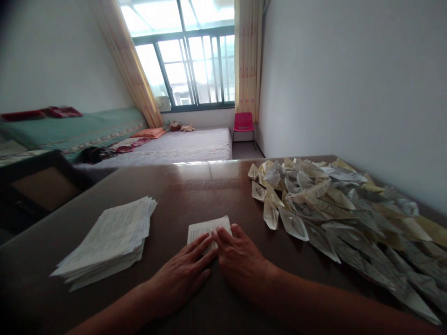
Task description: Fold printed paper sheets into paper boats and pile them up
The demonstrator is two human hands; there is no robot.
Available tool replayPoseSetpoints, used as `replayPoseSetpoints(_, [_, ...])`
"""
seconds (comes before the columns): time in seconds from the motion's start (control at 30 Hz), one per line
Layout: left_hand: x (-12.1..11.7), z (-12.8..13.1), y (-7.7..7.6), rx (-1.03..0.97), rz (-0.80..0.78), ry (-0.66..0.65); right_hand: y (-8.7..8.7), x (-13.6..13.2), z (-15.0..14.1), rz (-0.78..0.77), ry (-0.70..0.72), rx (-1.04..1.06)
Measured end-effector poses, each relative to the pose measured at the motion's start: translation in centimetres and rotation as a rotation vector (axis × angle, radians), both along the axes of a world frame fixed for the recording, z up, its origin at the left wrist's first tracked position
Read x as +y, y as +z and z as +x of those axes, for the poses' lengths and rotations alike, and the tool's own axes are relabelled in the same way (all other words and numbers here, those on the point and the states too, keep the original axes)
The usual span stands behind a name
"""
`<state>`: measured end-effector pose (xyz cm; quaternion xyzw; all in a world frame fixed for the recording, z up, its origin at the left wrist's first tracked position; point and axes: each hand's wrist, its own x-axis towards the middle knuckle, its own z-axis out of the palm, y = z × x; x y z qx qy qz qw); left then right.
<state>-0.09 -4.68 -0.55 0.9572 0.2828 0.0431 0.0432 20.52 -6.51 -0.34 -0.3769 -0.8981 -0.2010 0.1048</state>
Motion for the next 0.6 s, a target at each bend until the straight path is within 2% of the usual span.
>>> replayPoseSetpoints(0.13, [0.2,0.0,0.1,-0.003,0.049,-0.012,-0.1,-0.2,0.0,-0.072,-0.056,-0.145])
replayPoseSetpoints(0.3, [0.6,-0.4,0.4,0.041,0.167,-0.014,-0.6,-0.7,-0.1,-0.06,-0.116,-0.251])
replayPoseSetpoints(0.47, [0.2,-1.1,0.5,0.145,0.294,0.045,-1.4,-1.0,0.0,-0.074,-0.171,-0.256])
replayPoseSetpoints(0.6, [-0.2,-1.2,0.7,0.211,0.342,0.073,-0.7,-0.9,0.0,-0.113,-0.168,-0.229])
